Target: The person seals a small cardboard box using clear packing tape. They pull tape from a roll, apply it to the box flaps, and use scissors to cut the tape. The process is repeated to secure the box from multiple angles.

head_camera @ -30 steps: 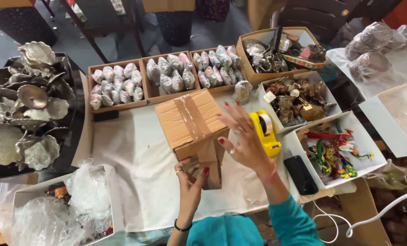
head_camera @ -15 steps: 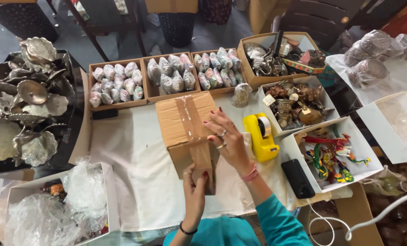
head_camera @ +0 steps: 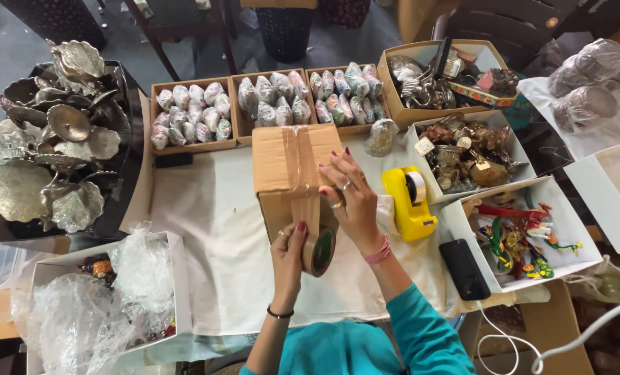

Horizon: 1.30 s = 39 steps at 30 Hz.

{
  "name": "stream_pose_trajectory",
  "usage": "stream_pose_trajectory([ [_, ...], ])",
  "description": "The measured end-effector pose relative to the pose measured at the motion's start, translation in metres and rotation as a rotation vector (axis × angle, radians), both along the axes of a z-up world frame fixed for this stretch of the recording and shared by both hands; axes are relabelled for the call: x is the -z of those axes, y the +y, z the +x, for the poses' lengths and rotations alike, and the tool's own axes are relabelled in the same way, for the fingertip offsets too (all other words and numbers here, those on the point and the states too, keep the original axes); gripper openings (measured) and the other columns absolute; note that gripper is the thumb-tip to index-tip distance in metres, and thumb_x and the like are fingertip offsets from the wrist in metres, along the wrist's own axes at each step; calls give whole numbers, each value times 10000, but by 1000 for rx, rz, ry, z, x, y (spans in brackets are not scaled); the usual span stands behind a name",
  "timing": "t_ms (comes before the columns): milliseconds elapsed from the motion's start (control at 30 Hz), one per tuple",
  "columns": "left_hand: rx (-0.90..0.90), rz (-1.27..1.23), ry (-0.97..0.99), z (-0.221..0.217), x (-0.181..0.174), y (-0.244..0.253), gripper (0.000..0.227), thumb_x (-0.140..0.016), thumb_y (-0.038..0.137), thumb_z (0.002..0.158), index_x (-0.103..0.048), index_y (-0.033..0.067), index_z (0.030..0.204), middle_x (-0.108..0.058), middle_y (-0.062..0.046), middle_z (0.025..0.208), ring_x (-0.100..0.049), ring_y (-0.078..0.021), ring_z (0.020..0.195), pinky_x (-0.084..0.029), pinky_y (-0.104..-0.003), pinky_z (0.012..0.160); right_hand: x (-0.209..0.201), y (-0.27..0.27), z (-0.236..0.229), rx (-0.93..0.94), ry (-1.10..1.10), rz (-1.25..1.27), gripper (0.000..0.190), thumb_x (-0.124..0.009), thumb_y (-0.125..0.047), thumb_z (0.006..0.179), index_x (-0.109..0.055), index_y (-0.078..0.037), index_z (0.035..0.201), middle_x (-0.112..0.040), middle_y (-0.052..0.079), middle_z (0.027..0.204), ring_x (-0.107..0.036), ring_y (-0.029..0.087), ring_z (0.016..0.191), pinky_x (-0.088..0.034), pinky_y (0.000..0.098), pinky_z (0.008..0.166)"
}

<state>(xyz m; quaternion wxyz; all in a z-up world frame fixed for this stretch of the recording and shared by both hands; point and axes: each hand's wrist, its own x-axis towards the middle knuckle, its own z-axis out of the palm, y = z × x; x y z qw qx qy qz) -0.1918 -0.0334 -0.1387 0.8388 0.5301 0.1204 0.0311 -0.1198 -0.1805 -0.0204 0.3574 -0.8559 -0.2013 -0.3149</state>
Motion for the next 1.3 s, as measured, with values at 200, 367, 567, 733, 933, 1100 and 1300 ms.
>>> stream_pose_trajectory([
  [200, -132, 254, -103, 9, -40, -9, 232, -689, 191, 974, -730, -16, 1070, -719, -10, 912, -619, -50, 817, -509, -206, 718, -3, 3, 15, 32, -13, -9, 334, -621, -334, 1050, -668, -127, 1308, -634, 122, 1391, -553, 378, 1388, -482, 446, 1120],
  [367, -94, 169, 3, 9, -45, -2, 224, -701, 198, 971, -743, -10, 1040, -719, -20, 882, -626, -58, 779, -521, -219, 676, 0, 3, 15, 16, -8, -19, 338, -614, -329, 1053, -666, -124, 1316, -622, 123, 1401, -543, 385, 1390, -461, 463, 1142],
  [567, -78, 105, 28, 6, -46, -3, 194, -712, 190, 955, -736, 3, 1000, -725, -23, 857, -630, -68, 747, -509, -226, 638, -15, -5, 7, -47, 90, 3, 406, -690, -357, 977, -674, -128, 1312, -615, 125, 1414, -521, 382, 1411, -417, 480, 1160],
  [733, -98, 187, -2, 8, -25, 1, 169, -734, 166, 959, -735, -1, 985, -702, -21, 846, -587, -59, 746, -475, -220, 640, -28, 8, 2, 60, 112, -115, 570, -887, -366, 747, -684, -105, 1212, -623, 128, 1316, -540, 369, 1330, -432, 473, 1071],
  [933, -43, 65, 33, 9, -22, -5, 184, -722, 176, 954, -735, -8, 950, -718, -19, 847, -623, -62, 754, -495, -215, 654, -35, -28, 17, -154, 257, 2, 541, -897, -180, 718, -688, -114, 1213, -628, 123, 1351, -548, 360, 1325, -452, 430, 1101],
  [1100, -64, 190, -23, 7, -29, -6, 164, -722, 177, 953, -737, 15, 944, -702, 7, 873, -602, -56, 798, -488, -214, 710, 17, -120, 63, -368, 496, 376, 392, -641, -88, 935, -707, -122, 1320, -679, 67, 1441, -642, 204, 1251, -519, 346, 1069],
  [1300, -77, 209, -54, 5, 1, -2, 179, -736, 173, 966, -729, -3, 936, -678, -3, 852, -573, -59, 797, -469, -219, 698, -14, -280, 67, -83, 193, 1371, 553, -491, -474, 1059, -528, -101, 1465, -611, 133, 1464, -563, 293, 1374, -470, 464, 1123],
])
